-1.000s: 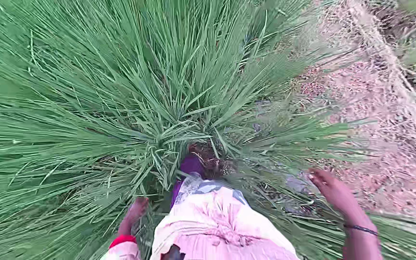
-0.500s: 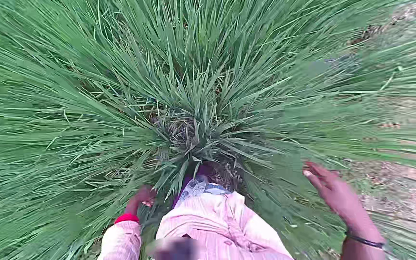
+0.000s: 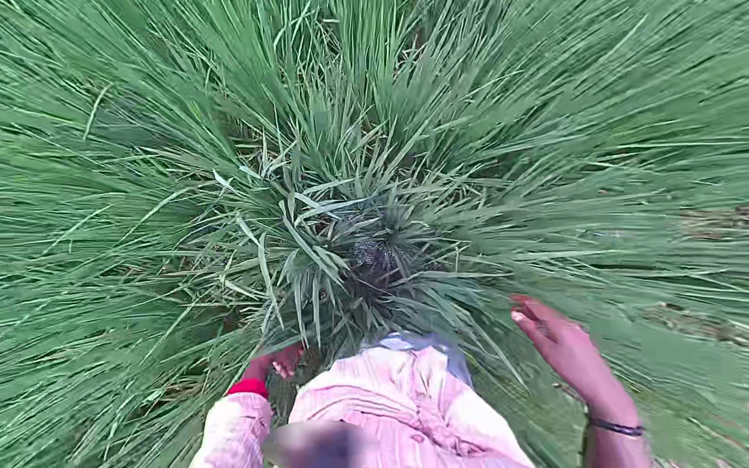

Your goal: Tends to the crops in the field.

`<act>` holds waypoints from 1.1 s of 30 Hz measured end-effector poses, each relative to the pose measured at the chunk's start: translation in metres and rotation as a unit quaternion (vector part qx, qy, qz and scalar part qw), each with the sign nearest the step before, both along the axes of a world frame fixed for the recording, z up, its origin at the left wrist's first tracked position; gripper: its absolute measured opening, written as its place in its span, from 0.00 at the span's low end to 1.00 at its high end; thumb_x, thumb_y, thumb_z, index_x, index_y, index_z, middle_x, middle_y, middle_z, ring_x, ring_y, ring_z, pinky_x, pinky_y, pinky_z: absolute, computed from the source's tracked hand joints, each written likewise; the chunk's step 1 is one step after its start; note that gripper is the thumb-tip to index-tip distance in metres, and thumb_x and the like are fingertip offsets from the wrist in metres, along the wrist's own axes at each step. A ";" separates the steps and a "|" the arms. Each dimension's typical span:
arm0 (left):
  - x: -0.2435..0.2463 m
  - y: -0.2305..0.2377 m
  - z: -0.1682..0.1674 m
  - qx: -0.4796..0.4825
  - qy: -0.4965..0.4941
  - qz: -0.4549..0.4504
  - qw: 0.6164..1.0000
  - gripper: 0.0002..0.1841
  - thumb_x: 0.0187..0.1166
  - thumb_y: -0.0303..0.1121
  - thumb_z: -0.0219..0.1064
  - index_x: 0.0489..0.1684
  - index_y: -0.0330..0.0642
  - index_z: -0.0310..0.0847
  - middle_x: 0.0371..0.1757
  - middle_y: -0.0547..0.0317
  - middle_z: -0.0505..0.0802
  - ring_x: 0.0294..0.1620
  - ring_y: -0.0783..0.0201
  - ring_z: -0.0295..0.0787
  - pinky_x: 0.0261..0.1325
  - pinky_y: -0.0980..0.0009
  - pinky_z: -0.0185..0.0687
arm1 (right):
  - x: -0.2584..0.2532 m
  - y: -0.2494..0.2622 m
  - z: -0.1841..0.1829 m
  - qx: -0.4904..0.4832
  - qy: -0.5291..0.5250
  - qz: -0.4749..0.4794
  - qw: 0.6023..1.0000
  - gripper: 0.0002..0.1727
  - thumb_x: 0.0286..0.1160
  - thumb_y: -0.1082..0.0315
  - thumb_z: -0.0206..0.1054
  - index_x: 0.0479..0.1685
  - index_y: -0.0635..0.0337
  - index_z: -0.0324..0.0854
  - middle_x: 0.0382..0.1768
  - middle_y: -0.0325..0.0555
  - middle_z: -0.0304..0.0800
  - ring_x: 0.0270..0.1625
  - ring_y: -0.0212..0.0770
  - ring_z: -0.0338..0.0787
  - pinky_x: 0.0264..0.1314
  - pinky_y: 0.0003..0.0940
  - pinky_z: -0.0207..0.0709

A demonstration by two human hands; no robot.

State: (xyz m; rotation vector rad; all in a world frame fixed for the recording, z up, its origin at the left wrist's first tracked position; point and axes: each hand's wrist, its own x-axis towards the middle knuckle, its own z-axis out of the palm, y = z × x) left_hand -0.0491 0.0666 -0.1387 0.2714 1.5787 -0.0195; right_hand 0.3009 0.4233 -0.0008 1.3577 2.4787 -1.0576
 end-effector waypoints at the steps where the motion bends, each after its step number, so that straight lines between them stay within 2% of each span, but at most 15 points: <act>1: 0.004 -0.006 0.001 0.023 0.018 0.014 0.999 0.22 0.96 0.40 0.46 0.69 0.30 0.77 0.52 0.40 0.90 0.44 0.55 0.90 0.54 0.59 0.85 | -0.013 0.012 0.000 0.001 0.002 0.025 1.000 0.22 0.88 0.64 0.58 0.71 0.69 0.80 0.56 0.67 0.91 0.60 0.68 0.91 0.64 0.71 0.76; 2: 0.001 -0.011 -0.004 0.021 -0.012 0.039 0.999 0.21 0.95 0.37 0.49 0.72 0.28 0.75 0.58 0.34 0.89 0.50 0.49 0.89 0.60 0.52 0.83 | -0.026 0.023 0.001 0.001 0.002 0.047 0.999 0.21 0.88 0.64 0.58 0.70 0.69 0.81 0.55 0.67 0.91 0.59 0.67 0.91 0.64 0.71 0.76; 4: 0.001 -0.023 -0.014 0.009 -0.055 0.068 0.996 0.21 0.95 0.38 0.50 0.72 0.30 0.75 0.58 0.34 0.88 0.49 0.49 0.88 0.58 0.50 0.83 | -0.051 0.045 0.003 0.007 0.008 0.085 0.996 0.21 0.87 0.66 0.58 0.70 0.69 0.81 0.55 0.66 0.92 0.58 0.67 0.92 0.63 0.71 0.77; 6: 0.009 -0.040 -0.017 0.019 -0.012 0.113 0.993 0.22 0.93 0.42 0.52 0.65 0.32 0.82 0.49 0.41 0.92 0.40 0.56 0.89 0.50 0.55 0.85 | -0.077 0.068 0.004 0.001 0.005 0.118 0.993 0.21 0.87 0.66 0.58 0.72 0.68 0.81 0.56 0.66 0.92 0.58 0.67 0.91 0.63 0.71 0.77; 8: 0.020 -0.041 -0.006 -0.015 0.058 0.188 0.980 0.20 0.93 0.40 0.54 0.66 0.32 0.82 0.52 0.39 0.92 0.47 0.52 0.90 0.59 0.53 0.83 | -0.106 0.092 0.001 -0.012 -0.006 0.150 0.989 0.21 0.87 0.67 0.59 0.73 0.68 0.80 0.56 0.66 0.92 0.59 0.67 0.91 0.65 0.71 0.76; 9: 0.024 -0.032 0.004 -0.045 0.084 0.258 0.961 0.21 0.93 0.37 0.55 0.68 0.28 0.80 0.58 0.33 0.90 0.56 0.45 0.90 0.68 0.49 0.78 | -0.121 0.105 -0.002 -0.015 -0.008 0.169 0.986 0.21 0.87 0.67 0.59 0.73 0.69 0.79 0.56 0.66 0.91 0.59 0.67 0.91 0.65 0.71 0.76; 11: 0.026 -0.024 0.018 -0.031 0.080 0.325 0.942 0.22 0.93 0.39 0.54 0.69 0.27 0.79 0.58 0.37 0.91 0.54 0.52 0.91 0.63 0.55 0.82 | -0.154 0.132 -0.010 -0.018 -0.012 0.206 0.978 0.20 0.86 0.68 0.60 0.72 0.69 0.80 0.56 0.67 0.92 0.59 0.68 0.91 0.65 0.71 0.76; 13: 0.027 0.015 0.053 -0.080 0.144 0.456 0.875 0.20 0.91 0.35 0.58 0.66 0.24 0.79 0.57 0.35 0.91 0.54 0.51 0.91 0.65 0.57 0.82 | -0.186 0.161 -0.015 -0.018 -0.011 0.245 0.969 0.21 0.86 0.68 0.59 0.72 0.68 0.81 0.55 0.68 0.91 0.57 0.69 0.91 0.62 0.72 0.76; 15: 0.018 0.046 0.068 -0.108 0.183 0.438 0.874 0.17 0.87 0.35 0.64 0.59 0.26 0.84 0.50 0.40 0.93 0.46 0.57 0.92 0.55 0.63 0.84 | -0.213 0.188 -0.017 -0.023 0.001 0.259 0.965 0.21 0.87 0.67 0.58 0.72 0.68 0.80 0.55 0.68 0.91 0.57 0.68 0.91 0.63 0.71 0.77; 18: -0.011 0.055 0.060 -0.101 0.101 0.351 0.925 0.23 0.91 0.35 0.58 0.76 0.27 0.73 0.71 0.32 0.85 0.74 0.43 0.81 0.80 0.47 0.68 | -0.250 0.228 -0.015 -0.029 0.000 0.275 0.961 0.22 0.87 0.67 0.57 0.73 0.70 0.78 0.59 0.70 0.90 0.61 0.69 0.90 0.66 0.71 0.75; 19: -0.019 0.051 0.051 -0.088 0.073 0.339 0.934 0.22 0.93 0.37 0.53 0.76 0.29 0.73 0.67 0.36 0.88 0.67 0.48 0.86 0.74 0.50 0.74 | -0.263 0.240 -0.015 -0.031 -0.009 0.285 0.958 0.22 0.87 0.68 0.58 0.74 0.70 0.78 0.60 0.70 0.89 0.62 0.69 0.89 0.68 0.71 0.74; 20: -0.022 0.046 0.045 -0.063 0.057 0.368 0.926 0.21 0.96 0.38 0.47 0.72 0.32 0.75 0.53 0.44 0.91 0.50 0.57 0.89 0.59 0.59 0.84 | -0.276 0.249 -0.014 -0.031 -0.020 0.295 0.955 0.22 0.88 0.68 0.59 0.75 0.69 0.78 0.61 0.70 0.89 0.64 0.69 0.89 0.69 0.72 0.73; 22: -0.030 0.038 0.048 -0.031 0.026 0.457 0.888 0.21 0.97 0.39 0.42 0.67 0.31 0.75 0.39 0.49 0.92 0.31 0.63 0.90 0.41 0.65 0.88 | -0.299 0.263 -0.014 -0.021 -0.028 0.315 0.948 0.21 0.88 0.67 0.59 0.74 0.68 0.79 0.60 0.69 0.89 0.63 0.70 0.88 0.68 0.74 0.72; 26: -0.041 0.043 0.072 -0.033 0.062 0.536 0.841 0.22 0.97 0.39 0.40 0.70 0.31 0.73 0.38 0.49 0.91 0.28 0.61 0.88 0.36 0.64 0.88 | -0.332 0.276 -0.016 -0.032 -0.038 0.350 0.935 0.22 0.88 0.68 0.59 0.78 0.67 0.76 0.61 0.68 0.89 0.63 0.68 0.89 0.69 0.70 0.73; 33: -0.042 0.065 0.080 -0.044 0.068 0.560 0.824 0.22 0.97 0.40 0.42 0.70 0.31 0.72 0.40 0.48 0.91 0.26 0.63 0.88 0.33 0.66 0.87 | -0.402 0.272 -0.001 -0.121 -0.162 0.435 0.877 0.25 0.91 0.64 0.58 0.82 0.65 0.70 0.66 0.68 0.86 0.67 0.66 0.86 0.74 0.65 0.71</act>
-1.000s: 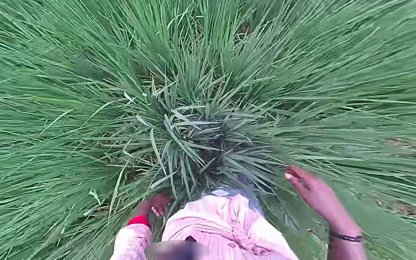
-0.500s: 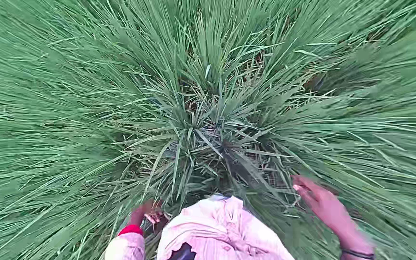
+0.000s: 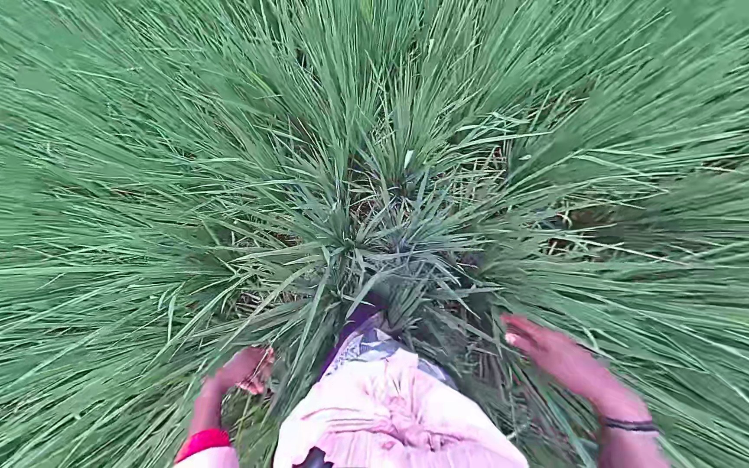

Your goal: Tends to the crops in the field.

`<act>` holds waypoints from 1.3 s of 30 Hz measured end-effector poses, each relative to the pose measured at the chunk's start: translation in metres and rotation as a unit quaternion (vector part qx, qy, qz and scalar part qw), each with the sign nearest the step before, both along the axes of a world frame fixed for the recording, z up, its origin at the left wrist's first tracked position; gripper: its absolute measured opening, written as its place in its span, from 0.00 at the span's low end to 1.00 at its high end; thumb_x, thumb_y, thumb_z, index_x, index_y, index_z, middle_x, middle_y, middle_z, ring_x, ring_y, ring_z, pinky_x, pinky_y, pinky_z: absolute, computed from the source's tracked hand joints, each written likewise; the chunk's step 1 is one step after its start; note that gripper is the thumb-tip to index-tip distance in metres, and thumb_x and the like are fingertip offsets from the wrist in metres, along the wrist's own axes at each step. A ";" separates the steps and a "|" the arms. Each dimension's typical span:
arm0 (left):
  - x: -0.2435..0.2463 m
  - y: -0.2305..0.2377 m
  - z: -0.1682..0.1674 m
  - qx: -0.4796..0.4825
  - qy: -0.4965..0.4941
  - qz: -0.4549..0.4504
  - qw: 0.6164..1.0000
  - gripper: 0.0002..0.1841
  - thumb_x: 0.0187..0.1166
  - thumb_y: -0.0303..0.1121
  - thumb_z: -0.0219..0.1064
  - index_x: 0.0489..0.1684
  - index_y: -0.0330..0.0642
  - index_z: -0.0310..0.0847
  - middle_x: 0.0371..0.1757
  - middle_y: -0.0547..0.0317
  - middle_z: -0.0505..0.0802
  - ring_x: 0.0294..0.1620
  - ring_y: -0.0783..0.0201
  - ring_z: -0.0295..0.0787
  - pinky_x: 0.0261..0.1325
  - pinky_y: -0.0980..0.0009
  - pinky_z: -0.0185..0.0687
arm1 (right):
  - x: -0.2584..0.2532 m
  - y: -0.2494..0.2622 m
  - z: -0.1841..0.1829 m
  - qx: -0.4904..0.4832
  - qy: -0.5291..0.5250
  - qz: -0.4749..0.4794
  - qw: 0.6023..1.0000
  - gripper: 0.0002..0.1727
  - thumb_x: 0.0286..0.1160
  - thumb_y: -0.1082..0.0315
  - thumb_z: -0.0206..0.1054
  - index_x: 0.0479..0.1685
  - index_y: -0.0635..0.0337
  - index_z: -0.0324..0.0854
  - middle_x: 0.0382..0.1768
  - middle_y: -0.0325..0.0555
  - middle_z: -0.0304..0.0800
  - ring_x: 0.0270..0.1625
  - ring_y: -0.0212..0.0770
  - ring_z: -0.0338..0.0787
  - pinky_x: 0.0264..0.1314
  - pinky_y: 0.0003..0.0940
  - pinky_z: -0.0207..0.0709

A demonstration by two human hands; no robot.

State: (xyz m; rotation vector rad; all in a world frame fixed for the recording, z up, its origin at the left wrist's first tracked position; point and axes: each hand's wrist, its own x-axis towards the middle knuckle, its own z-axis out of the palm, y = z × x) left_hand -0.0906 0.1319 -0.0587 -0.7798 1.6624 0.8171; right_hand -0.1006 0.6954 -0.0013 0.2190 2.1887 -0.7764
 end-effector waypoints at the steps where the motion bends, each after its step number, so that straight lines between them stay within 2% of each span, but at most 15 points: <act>1: -0.001 0.002 0.001 0.004 0.011 0.000 1.000 0.21 0.97 0.39 0.42 0.69 0.31 0.72 0.39 0.48 0.90 0.25 0.63 0.87 0.32 0.67 0.86 | -0.010 -0.002 0.002 -0.001 0.000 0.001 1.000 0.25 0.91 0.64 0.58 0.82 0.64 0.71 0.65 0.66 0.87 0.65 0.64 0.88 0.72 0.63 0.74; 6: -0.036 0.009 0.008 -0.008 0.060 -0.005 0.998 0.22 0.96 0.39 0.45 0.72 0.29 0.73 0.39 0.46 0.89 0.29 0.63 0.86 0.37 0.65 0.85 | -0.052 -0.006 0.007 0.010 -0.003 0.009 1.000 0.27 0.92 0.60 0.56 0.87 0.57 0.67 0.69 0.62 0.86 0.70 0.62 0.85 0.76 0.65 0.69; 9: -0.078 0.015 0.011 -0.030 0.049 -0.004 0.998 0.27 0.96 0.45 0.44 0.60 0.25 0.78 0.32 0.51 0.89 0.26 0.66 0.85 0.38 0.69 0.84 | -0.077 -0.007 0.009 0.009 -0.013 0.004 1.000 0.27 0.93 0.60 0.55 0.87 0.58 0.66 0.67 0.63 0.86 0.69 0.62 0.85 0.75 0.63 0.70; 10: -0.097 0.017 0.013 -0.024 0.040 -0.004 0.999 0.27 0.97 0.45 0.42 0.63 0.26 0.75 0.31 0.53 0.88 0.25 0.68 0.85 0.36 0.71 0.83 | -0.085 -0.009 0.009 0.010 -0.016 0.000 1.000 0.27 0.93 0.60 0.55 0.87 0.59 0.66 0.67 0.64 0.86 0.69 0.62 0.85 0.74 0.63 0.70; 12: -0.135 0.020 0.016 0.013 0.062 0.005 0.998 0.23 0.97 0.41 0.43 0.70 0.29 0.71 0.30 0.55 0.85 0.24 0.68 0.85 0.34 0.73 0.84 | -0.104 -0.011 0.009 0.014 -0.015 -0.010 1.000 0.27 0.92 0.61 0.56 0.87 0.61 0.66 0.66 0.64 0.86 0.69 0.62 0.86 0.75 0.62 0.70; 14: -0.171 0.023 0.017 0.063 0.142 0.001 0.988 0.17 0.95 0.34 0.47 0.60 0.29 0.76 0.24 0.60 0.88 0.20 0.71 0.87 0.28 0.76 0.86 | -0.129 -0.012 0.009 0.015 -0.013 -0.014 1.000 0.27 0.92 0.63 0.56 0.87 0.61 0.65 0.66 0.65 0.86 0.69 0.62 0.86 0.76 0.62 0.70; 15: -0.194 0.025 0.021 0.091 0.163 -0.009 0.982 0.16 0.94 0.29 0.46 0.62 0.27 0.76 0.24 0.60 0.87 0.20 0.71 0.86 0.28 0.76 0.86 | -0.144 -0.014 0.010 0.016 -0.012 -0.014 1.000 0.27 0.92 0.63 0.57 0.87 0.61 0.66 0.66 0.66 0.85 0.69 0.62 0.85 0.76 0.62 0.70; 17: -0.243 0.033 0.030 0.126 0.182 -0.034 0.975 0.18 0.95 0.32 0.45 0.63 0.29 0.78 0.24 0.62 0.88 0.21 0.72 0.87 0.30 0.76 0.87 | -0.176 -0.016 0.013 0.028 -0.008 -0.019 0.999 0.28 0.92 0.62 0.57 0.87 0.61 0.66 0.69 0.66 0.84 0.72 0.63 0.84 0.77 0.63 0.69; 21: -0.326 0.030 0.053 0.177 0.273 -0.026 0.945 0.20 0.94 0.33 0.44 0.75 0.33 0.72 0.39 0.60 0.94 0.33 0.72 0.93 0.43 0.73 0.91 | -0.235 -0.015 0.024 0.052 0.054 -0.043 0.996 0.26 0.91 0.64 0.57 0.84 0.65 0.69 0.66 0.67 0.86 0.68 0.66 0.86 0.74 0.66 0.71; 25: -0.396 0.009 0.064 0.143 0.395 0.024 0.907 0.24 0.93 0.29 0.38 0.87 0.36 0.57 0.58 0.51 0.93 0.35 0.68 0.95 0.42 0.72 0.92 | -0.265 -0.009 0.032 0.079 0.120 -0.078 0.987 0.25 0.89 0.68 0.58 0.82 0.67 0.70 0.63 0.69 0.87 0.65 0.68 0.87 0.71 0.69 0.72; 29: -0.448 -0.003 0.059 0.110 0.548 0.108 0.822 0.27 0.88 0.22 0.38 0.88 0.32 0.44 0.73 0.46 0.82 0.38 0.71 0.95 0.44 0.75 0.93 | -0.272 -0.004 0.029 0.096 0.106 -0.106 0.984 0.25 0.88 0.69 0.59 0.82 0.69 0.70 0.62 0.72 0.87 0.65 0.70 0.88 0.71 0.70 0.72; 31: -0.465 -0.008 0.055 0.095 0.593 0.102 0.793 0.31 0.81 0.21 0.42 0.88 0.32 0.44 0.82 0.43 0.72 0.51 0.71 0.93 0.52 0.74 0.90 | -0.277 -0.004 0.027 0.090 0.086 -0.116 0.985 0.26 0.88 0.69 0.60 0.82 0.70 0.69 0.63 0.74 0.86 0.66 0.71 0.87 0.72 0.70 0.71; 34: -0.485 -0.011 0.052 0.043 0.618 0.071 0.782 0.36 0.73 0.18 0.52 0.89 0.30 0.51 0.92 0.35 0.56 0.86 0.53 0.66 0.77 0.60 0.74 | -0.293 -0.002 0.028 0.091 0.082 -0.120 0.985 0.26 0.88 0.69 0.59 0.82 0.70 0.69 0.62 0.74 0.86 0.65 0.71 0.86 0.71 0.70 0.71; 36: -0.498 -0.013 0.048 0.005 0.623 0.064 0.779 0.37 0.68 0.16 0.56 0.86 0.31 0.59 0.93 0.34 0.50 0.92 0.45 0.53 0.82 0.52 0.67 | -0.310 0.001 0.031 0.100 0.083 -0.115 0.985 0.26 0.89 0.68 0.60 0.83 0.70 0.68 0.63 0.73 0.87 0.66 0.72 0.86 0.72 0.70 0.71; 39: -0.516 -0.016 0.042 -0.071 0.640 0.038 0.764 0.32 0.74 0.25 0.61 0.83 0.30 0.65 0.92 0.31 0.53 0.94 0.41 0.47 0.89 0.49 0.54 | -0.344 0.008 0.031 0.104 0.095 -0.107 0.984 0.25 0.88 0.69 0.60 0.82 0.68 0.70 0.63 0.73 0.87 0.65 0.72 0.87 0.70 0.70 0.72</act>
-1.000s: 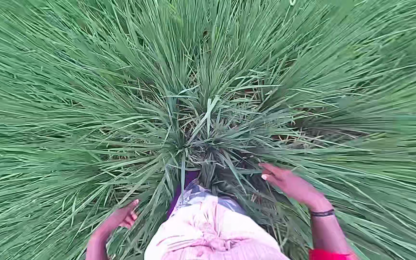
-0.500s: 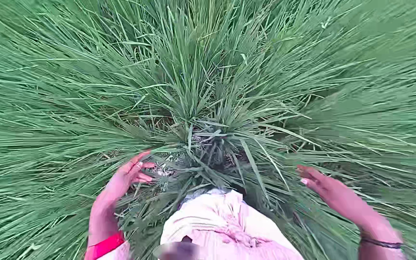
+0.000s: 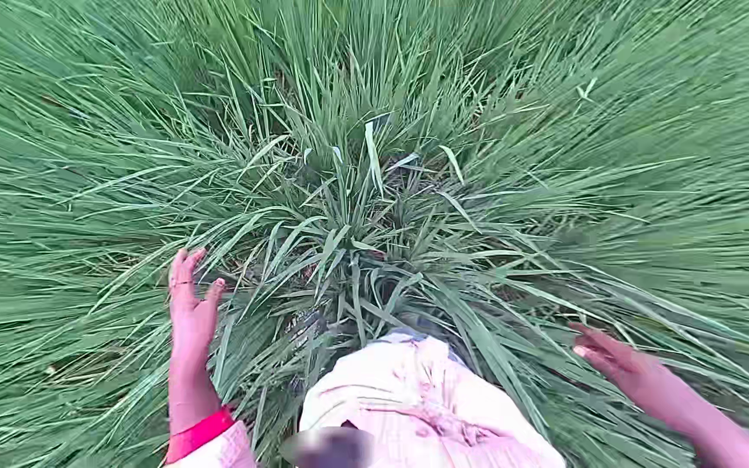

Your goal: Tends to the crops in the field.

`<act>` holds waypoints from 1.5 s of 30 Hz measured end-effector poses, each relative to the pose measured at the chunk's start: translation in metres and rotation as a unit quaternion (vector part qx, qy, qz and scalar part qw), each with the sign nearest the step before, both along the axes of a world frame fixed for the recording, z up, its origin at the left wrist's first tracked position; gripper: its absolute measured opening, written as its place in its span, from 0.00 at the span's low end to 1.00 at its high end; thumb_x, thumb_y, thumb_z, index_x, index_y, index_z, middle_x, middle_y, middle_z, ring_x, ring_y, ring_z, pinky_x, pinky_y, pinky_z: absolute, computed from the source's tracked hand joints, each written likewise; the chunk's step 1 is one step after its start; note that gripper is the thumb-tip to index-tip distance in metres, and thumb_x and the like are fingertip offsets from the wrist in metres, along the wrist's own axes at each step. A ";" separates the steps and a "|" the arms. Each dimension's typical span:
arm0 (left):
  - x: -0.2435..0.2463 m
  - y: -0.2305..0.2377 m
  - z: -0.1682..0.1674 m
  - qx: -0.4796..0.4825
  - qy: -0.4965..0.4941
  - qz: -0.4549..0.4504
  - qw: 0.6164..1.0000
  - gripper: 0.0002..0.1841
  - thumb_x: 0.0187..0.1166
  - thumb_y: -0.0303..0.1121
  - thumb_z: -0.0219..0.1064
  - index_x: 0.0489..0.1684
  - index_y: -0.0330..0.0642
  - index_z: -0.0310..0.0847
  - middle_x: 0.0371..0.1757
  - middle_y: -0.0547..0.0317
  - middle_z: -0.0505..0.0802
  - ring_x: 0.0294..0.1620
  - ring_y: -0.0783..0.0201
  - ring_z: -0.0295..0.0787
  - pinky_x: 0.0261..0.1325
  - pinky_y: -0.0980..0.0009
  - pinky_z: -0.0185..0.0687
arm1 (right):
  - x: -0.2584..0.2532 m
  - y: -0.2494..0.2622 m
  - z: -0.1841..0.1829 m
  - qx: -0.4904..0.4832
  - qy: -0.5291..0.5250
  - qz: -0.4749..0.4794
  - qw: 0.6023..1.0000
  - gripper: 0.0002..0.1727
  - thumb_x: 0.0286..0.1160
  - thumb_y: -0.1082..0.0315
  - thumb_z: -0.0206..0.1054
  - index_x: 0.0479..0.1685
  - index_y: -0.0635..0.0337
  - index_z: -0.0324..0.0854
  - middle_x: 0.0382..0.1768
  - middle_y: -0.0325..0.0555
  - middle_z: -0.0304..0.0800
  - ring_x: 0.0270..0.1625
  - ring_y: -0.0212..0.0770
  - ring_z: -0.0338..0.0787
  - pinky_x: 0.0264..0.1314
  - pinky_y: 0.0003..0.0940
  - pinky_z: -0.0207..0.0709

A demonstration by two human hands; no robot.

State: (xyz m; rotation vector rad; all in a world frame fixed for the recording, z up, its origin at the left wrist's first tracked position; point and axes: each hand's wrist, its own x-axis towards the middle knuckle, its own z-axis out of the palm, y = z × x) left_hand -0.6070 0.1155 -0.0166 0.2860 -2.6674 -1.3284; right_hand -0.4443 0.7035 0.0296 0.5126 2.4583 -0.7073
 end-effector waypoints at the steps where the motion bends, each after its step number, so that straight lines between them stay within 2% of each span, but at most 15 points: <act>1: -0.005 0.000 0.001 -0.039 0.002 0.014 0.999 0.31 0.77 0.27 0.61 0.82 0.29 0.66 0.92 0.29 0.55 0.94 0.38 0.46 0.91 0.44 0.46 | -0.015 0.002 0.000 -0.002 -0.005 0.001 1.000 0.25 0.89 0.69 0.59 0.83 0.67 0.69 0.64 0.72 0.86 0.66 0.71 0.86 0.71 0.70 0.71; 3: -0.015 -0.003 0.003 -0.097 -0.012 0.051 0.994 0.29 0.81 0.31 0.59 0.83 0.28 0.66 0.91 0.28 0.57 0.94 0.34 0.46 0.89 0.35 0.39 | -0.049 0.006 -0.004 -0.004 -0.008 0.008 1.000 0.26 0.89 0.68 0.59 0.84 0.67 0.68 0.66 0.72 0.85 0.68 0.70 0.86 0.73 0.69 0.70; 6: -0.035 -0.009 -0.001 -0.109 -0.017 0.088 0.990 0.30 0.83 0.32 0.59 0.83 0.26 0.64 0.90 0.25 0.57 0.94 0.35 0.46 0.92 0.45 0.41 | -0.107 0.016 -0.013 -0.014 -0.013 0.029 0.999 0.26 0.90 0.67 0.58 0.85 0.65 0.67 0.67 0.70 0.85 0.68 0.69 0.86 0.74 0.68 0.71; 11: -0.115 0.005 0.002 -0.142 -0.043 0.082 0.985 0.30 0.80 0.31 0.61 0.81 0.24 0.66 0.89 0.21 0.56 0.93 0.31 0.43 0.92 0.45 0.40 | -0.206 0.047 -0.037 -0.037 0.003 0.042 0.998 0.26 0.90 0.66 0.58 0.84 0.65 0.69 0.65 0.68 0.87 0.67 0.67 0.87 0.73 0.68 0.71; 14: -0.197 0.043 0.005 -0.162 -0.043 0.038 0.985 0.31 0.78 0.30 0.63 0.81 0.23 0.64 0.89 0.18 0.52 0.92 0.28 0.43 0.91 0.42 0.42 | -0.242 0.072 -0.042 -0.044 -0.015 0.004 0.999 0.26 0.90 0.66 0.58 0.84 0.64 0.69 0.68 0.67 0.85 0.70 0.66 0.85 0.75 0.67 0.70; 17: -0.275 0.092 -0.001 -0.165 -0.024 -0.001 0.986 0.33 0.76 0.30 0.65 0.82 0.23 0.63 0.89 0.19 0.54 0.92 0.28 0.43 0.91 0.43 0.42 | -0.259 0.105 -0.039 -0.030 -0.039 -0.036 0.998 0.25 0.89 0.67 0.59 0.83 0.64 0.71 0.64 0.68 0.87 0.66 0.67 0.87 0.72 0.68 0.72; 21: -0.334 0.154 -0.017 -0.153 -0.007 -0.031 0.988 0.34 0.74 0.27 0.66 0.82 0.23 0.63 0.89 0.18 0.53 0.92 0.26 0.43 0.89 0.37 0.44 | -0.276 0.148 -0.022 0.010 -0.041 -0.083 0.996 0.26 0.89 0.67 0.59 0.83 0.65 0.70 0.64 0.72 0.86 0.66 0.71 0.86 0.71 0.71 0.70; 23: -0.351 0.172 -0.021 -0.142 -0.001 -0.036 0.989 0.37 0.75 0.29 0.66 0.85 0.23 0.58 0.90 0.19 0.52 0.93 0.27 0.42 0.91 0.39 0.42 | -0.285 0.161 -0.018 0.017 -0.005 -0.089 0.996 0.25 0.89 0.69 0.59 0.83 0.67 0.69 0.63 0.73 0.86 0.64 0.72 0.87 0.70 0.72 0.71; 25: -0.365 0.182 -0.017 -0.116 0.008 -0.029 0.993 0.42 0.75 0.29 0.66 0.90 0.24 0.48 0.90 0.21 0.52 0.91 0.31 0.50 0.89 0.44 0.51 | -0.295 0.165 -0.019 0.015 0.029 -0.091 0.995 0.25 0.88 0.70 0.59 0.82 0.68 0.70 0.61 0.74 0.87 0.63 0.72 0.88 0.68 0.72 0.73; 27: -0.378 0.185 -0.007 -0.094 0.012 -0.016 0.995 0.45 0.74 0.28 0.65 0.93 0.28 0.41 0.91 0.23 0.50 0.85 0.34 0.63 0.80 0.48 0.66 | -0.307 0.164 -0.023 0.003 0.036 -0.095 0.995 0.25 0.89 0.68 0.59 0.82 0.67 0.70 0.62 0.72 0.87 0.63 0.70 0.88 0.69 0.71 0.72; 30: -0.396 0.183 0.007 -0.083 0.025 0.010 0.996 0.43 0.77 0.26 0.63 0.93 0.32 0.43 0.93 0.29 0.50 0.79 0.40 0.73 0.71 0.53 0.78 | -0.330 0.162 -0.036 -0.041 0.010 -0.081 0.996 0.26 0.89 0.67 0.59 0.84 0.66 0.68 0.64 0.70 0.87 0.65 0.69 0.87 0.71 0.69 0.73; 33: -0.409 0.185 0.018 -0.088 0.029 0.037 0.995 0.41 0.78 0.25 0.63 0.93 0.33 0.44 0.93 0.30 0.51 0.77 0.42 0.75 0.67 0.54 0.80 | -0.356 0.162 -0.041 -0.068 -0.013 -0.070 0.995 0.26 0.89 0.67 0.59 0.84 0.66 0.68 0.67 0.69 0.86 0.68 0.68 0.86 0.74 0.67 0.72; 37: -0.442 0.192 0.020 -0.107 0.025 0.040 0.993 0.40 0.77 0.25 0.62 0.92 0.30 0.47 0.92 0.27 0.52 0.78 0.39 0.73 0.70 0.52 0.76 | -0.380 0.180 -0.047 -0.061 0.016 -0.079 0.995 0.27 0.88 0.69 0.59 0.84 0.67 0.67 0.65 0.71 0.86 0.66 0.70 0.87 0.72 0.69 0.72; 40: -0.488 0.202 0.015 -0.123 0.024 0.024 0.992 0.38 0.77 0.26 0.62 0.90 0.29 0.50 0.91 0.27 0.53 0.80 0.36 0.71 0.72 0.50 0.75 | -0.397 0.190 -0.050 -0.057 0.023 -0.100 0.993 0.27 0.88 0.70 0.58 0.83 0.70 0.68 0.64 0.74 0.86 0.66 0.71 0.87 0.71 0.69 0.72; 45: -0.599 0.242 -0.006 -0.148 0.044 -0.026 0.988 0.36 0.78 0.28 0.63 0.86 0.24 0.56 0.89 0.23 0.58 0.89 0.33 0.57 0.85 0.46 0.60 | -0.463 0.205 -0.039 -0.059 -0.015 -0.122 0.991 0.27 0.89 0.67 0.58 0.83 0.71 0.67 0.64 0.74 0.85 0.67 0.71 0.86 0.73 0.69 0.70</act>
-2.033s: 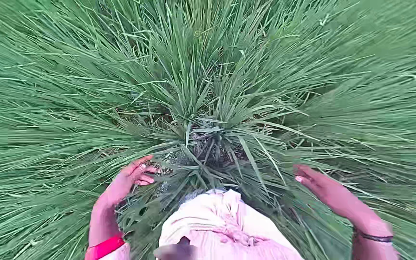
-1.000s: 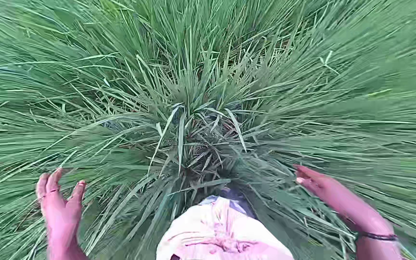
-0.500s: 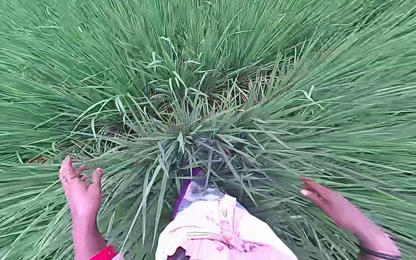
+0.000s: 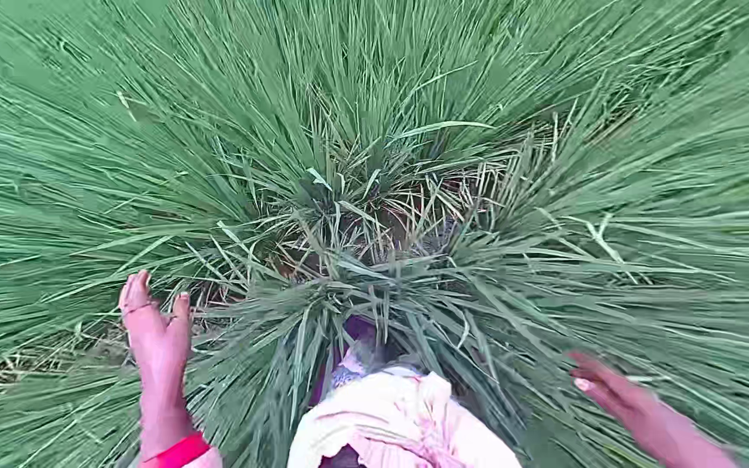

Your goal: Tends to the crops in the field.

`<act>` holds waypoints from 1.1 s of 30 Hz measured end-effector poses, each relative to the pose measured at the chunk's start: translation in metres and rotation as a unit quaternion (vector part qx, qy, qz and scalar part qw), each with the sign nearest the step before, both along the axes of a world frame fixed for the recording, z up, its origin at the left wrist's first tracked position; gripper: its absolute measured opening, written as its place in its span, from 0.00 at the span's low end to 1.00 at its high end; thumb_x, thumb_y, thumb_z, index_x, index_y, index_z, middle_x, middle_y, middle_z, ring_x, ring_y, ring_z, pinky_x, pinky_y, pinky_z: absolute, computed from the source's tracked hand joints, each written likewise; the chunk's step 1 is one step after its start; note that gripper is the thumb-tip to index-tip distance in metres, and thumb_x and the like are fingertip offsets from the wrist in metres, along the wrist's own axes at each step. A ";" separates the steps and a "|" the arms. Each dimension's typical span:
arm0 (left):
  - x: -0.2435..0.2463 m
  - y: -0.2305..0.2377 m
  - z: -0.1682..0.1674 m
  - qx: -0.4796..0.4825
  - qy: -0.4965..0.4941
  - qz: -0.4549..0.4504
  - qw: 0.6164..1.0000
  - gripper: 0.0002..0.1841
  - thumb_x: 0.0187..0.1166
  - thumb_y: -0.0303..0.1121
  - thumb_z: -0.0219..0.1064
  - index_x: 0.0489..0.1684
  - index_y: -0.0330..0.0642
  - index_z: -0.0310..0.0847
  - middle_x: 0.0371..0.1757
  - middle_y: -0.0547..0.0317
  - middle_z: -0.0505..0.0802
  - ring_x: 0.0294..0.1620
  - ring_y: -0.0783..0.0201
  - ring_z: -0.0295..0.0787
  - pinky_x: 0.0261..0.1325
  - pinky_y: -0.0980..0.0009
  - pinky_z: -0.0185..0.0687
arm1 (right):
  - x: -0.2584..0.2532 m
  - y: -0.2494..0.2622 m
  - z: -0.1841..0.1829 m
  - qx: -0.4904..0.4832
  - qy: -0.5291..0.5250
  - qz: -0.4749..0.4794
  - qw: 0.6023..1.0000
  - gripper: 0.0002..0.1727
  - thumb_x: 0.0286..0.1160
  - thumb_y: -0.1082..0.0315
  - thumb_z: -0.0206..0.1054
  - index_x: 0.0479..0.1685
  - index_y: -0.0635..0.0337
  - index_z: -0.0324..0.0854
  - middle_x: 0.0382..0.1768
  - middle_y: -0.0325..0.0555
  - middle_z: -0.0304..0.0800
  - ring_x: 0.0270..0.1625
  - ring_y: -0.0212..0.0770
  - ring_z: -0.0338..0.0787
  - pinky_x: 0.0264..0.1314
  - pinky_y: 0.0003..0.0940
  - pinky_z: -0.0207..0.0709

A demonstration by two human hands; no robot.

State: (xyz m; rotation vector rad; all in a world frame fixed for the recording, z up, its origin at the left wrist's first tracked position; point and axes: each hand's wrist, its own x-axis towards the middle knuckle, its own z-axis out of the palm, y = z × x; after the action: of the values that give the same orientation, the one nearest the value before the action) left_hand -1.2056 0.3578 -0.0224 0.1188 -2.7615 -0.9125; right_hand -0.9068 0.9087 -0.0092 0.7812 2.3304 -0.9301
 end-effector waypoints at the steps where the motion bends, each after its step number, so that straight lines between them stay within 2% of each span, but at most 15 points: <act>1: -0.026 0.011 -0.005 -0.006 -0.009 -0.011 1.000 0.35 0.77 0.29 0.63 0.86 0.24 0.58 0.89 0.23 0.58 0.90 0.33 0.54 0.87 0.45 0.55 | -0.019 0.006 0.003 0.006 -0.004 -0.009 1.000 0.27 0.89 0.67 0.58 0.83 0.71 0.68 0.62 0.76 0.86 0.65 0.73 0.86 0.70 0.71 0.71; 3: -0.080 0.037 -0.016 -0.031 -0.036 -0.045 0.998 0.35 0.77 0.29 0.65 0.85 0.25 0.60 0.89 0.22 0.57 0.91 0.27 0.49 0.88 0.37 0.48 | -0.067 0.022 0.006 0.027 -0.005 -0.019 0.999 0.27 0.88 0.66 0.60 0.83 0.71 0.68 0.58 0.77 0.87 0.61 0.74 0.87 0.67 0.72 0.72; 6: -0.153 0.066 -0.028 -0.070 -0.102 -0.086 0.989 0.44 0.71 0.28 0.73 0.90 0.29 0.54 0.92 0.21 0.46 0.88 0.19 0.48 0.78 0.25 0.54 | -0.146 0.045 -0.001 0.055 0.010 -0.022 0.998 0.28 0.86 0.68 0.62 0.82 0.72 0.68 0.56 0.78 0.87 0.59 0.75 0.87 0.66 0.73 0.72; 8: -0.201 0.074 -0.031 -0.090 -0.132 -0.088 0.983 0.48 0.68 0.28 0.77 0.92 0.31 0.51 0.92 0.22 0.43 0.89 0.19 0.48 0.78 0.24 0.54 | -0.201 0.054 -0.010 0.057 0.029 -0.012 0.998 0.27 0.85 0.69 0.62 0.81 0.73 0.69 0.53 0.78 0.88 0.56 0.75 0.88 0.63 0.73 0.73; 11: -0.268 0.077 -0.036 -0.109 -0.158 -0.071 0.979 0.51 0.68 0.28 0.79 0.93 0.32 0.48 0.92 0.21 0.41 0.90 0.20 0.43 0.81 0.24 0.48 | -0.273 0.056 -0.015 0.034 0.022 -0.018 0.999 0.26 0.87 0.69 0.60 0.82 0.67 0.70 0.54 0.74 0.88 0.57 0.71 0.89 0.63 0.71 0.74; 15: -0.335 0.086 -0.048 -0.110 -0.179 -0.039 0.977 0.59 0.60 0.31 0.84 0.95 0.34 0.42 0.91 0.19 0.35 0.91 0.18 0.33 0.79 0.19 0.43 | -0.331 0.052 -0.016 0.009 0.025 -0.024 0.999 0.25 0.87 0.69 0.60 0.80 0.69 0.71 0.50 0.74 0.89 0.50 0.69 0.89 0.58 0.68 0.76; 18: -0.357 0.106 -0.057 -0.094 -0.206 -0.036 0.973 0.63 0.59 0.33 0.86 0.96 0.36 0.38 0.92 0.22 0.30 0.93 0.22 0.27 0.80 0.18 0.39 | -0.349 0.057 -0.020 -0.009 0.008 -0.035 0.999 0.26 0.88 0.67 0.60 0.81 0.69 0.70 0.45 0.71 0.89 0.46 0.65 0.89 0.56 0.65 0.76; 22: -0.382 0.126 -0.073 -0.078 -0.225 -0.048 0.970 0.66 0.57 0.37 0.88 0.96 0.37 0.36 0.92 0.24 0.28 0.93 0.25 0.22 0.82 0.20 0.33 | -0.382 0.072 -0.019 -0.025 -0.026 -0.055 0.998 0.27 0.89 0.66 0.59 0.83 0.67 0.68 0.47 0.71 0.89 0.50 0.65 0.89 0.60 0.65 0.75; 24: -0.394 0.136 -0.076 -0.085 -0.233 -0.050 0.967 0.65 0.57 0.37 0.87 0.96 0.36 0.36 0.92 0.22 0.30 0.93 0.24 0.24 0.83 0.21 0.35 | -0.404 0.086 -0.018 -0.014 -0.027 -0.044 0.999 0.26 0.88 0.66 0.59 0.83 0.66 0.70 0.45 0.69 0.88 0.47 0.64 0.87 0.57 0.65 0.75; 27: -0.409 0.151 -0.081 -0.073 -0.223 -0.037 0.971 0.65 0.55 0.35 0.87 0.95 0.34 0.38 0.91 0.18 0.32 0.92 0.21 0.26 0.83 0.21 0.36 | -0.448 0.114 -0.019 -0.009 -0.033 -0.014 0.999 0.26 0.88 0.68 0.60 0.83 0.66 0.69 0.50 0.71 0.89 0.52 0.67 0.88 0.61 0.67 0.74; 30: -0.415 0.166 -0.084 -0.062 -0.220 -0.008 0.973 0.61 0.59 0.34 0.83 0.95 0.32 0.39 0.91 0.19 0.32 0.93 0.23 0.25 0.84 0.22 0.32 | -0.489 0.150 -0.027 -0.016 -0.023 0.007 1.000 0.27 0.88 0.69 0.60 0.83 0.68 0.68 0.54 0.71 0.89 0.57 0.69 0.88 0.65 0.68 0.73; 31: -0.421 0.173 -0.085 -0.066 -0.219 0.007 0.973 0.59 0.61 0.32 0.82 0.94 0.31 0.42 0.91 0.19 0.34 0.93 0.23 0.27 0.84 0.23 0.34 | -0.505 0.163 -0.030 -0.016 -0.018 0.011 1.000 0.27 0.88 0.68 0.60 0.84 0.68 0.68 0.54 0.71 0.89 0.57 0.69 0.88 0.65 0.68 0.73; 33: -0.431 0.185 -0.087 -0.088 -0.231 0.036 0.968 0.54 0.66 0.35 0.80 0.92 0.27 0.44 0.91 0.18 0.37 0.93 0.23 0.31 0.85 0.26 0.38 | -0.531 0.191 -0.033 -0.014 -0.022 0.023 0.999 0.26 0.89 0.68 0.60 0.83 0.68 0.69 0.53 0.71 0.89 0.56 0.69 0.88 0.65 0.68 0.72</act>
State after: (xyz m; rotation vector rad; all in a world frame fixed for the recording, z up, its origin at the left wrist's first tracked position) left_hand -1.6369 0.5430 -0.1090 0.4495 -3.2220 -0.6841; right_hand -1.4375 1.0993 -0.0421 0.7273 2.2820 -0.9153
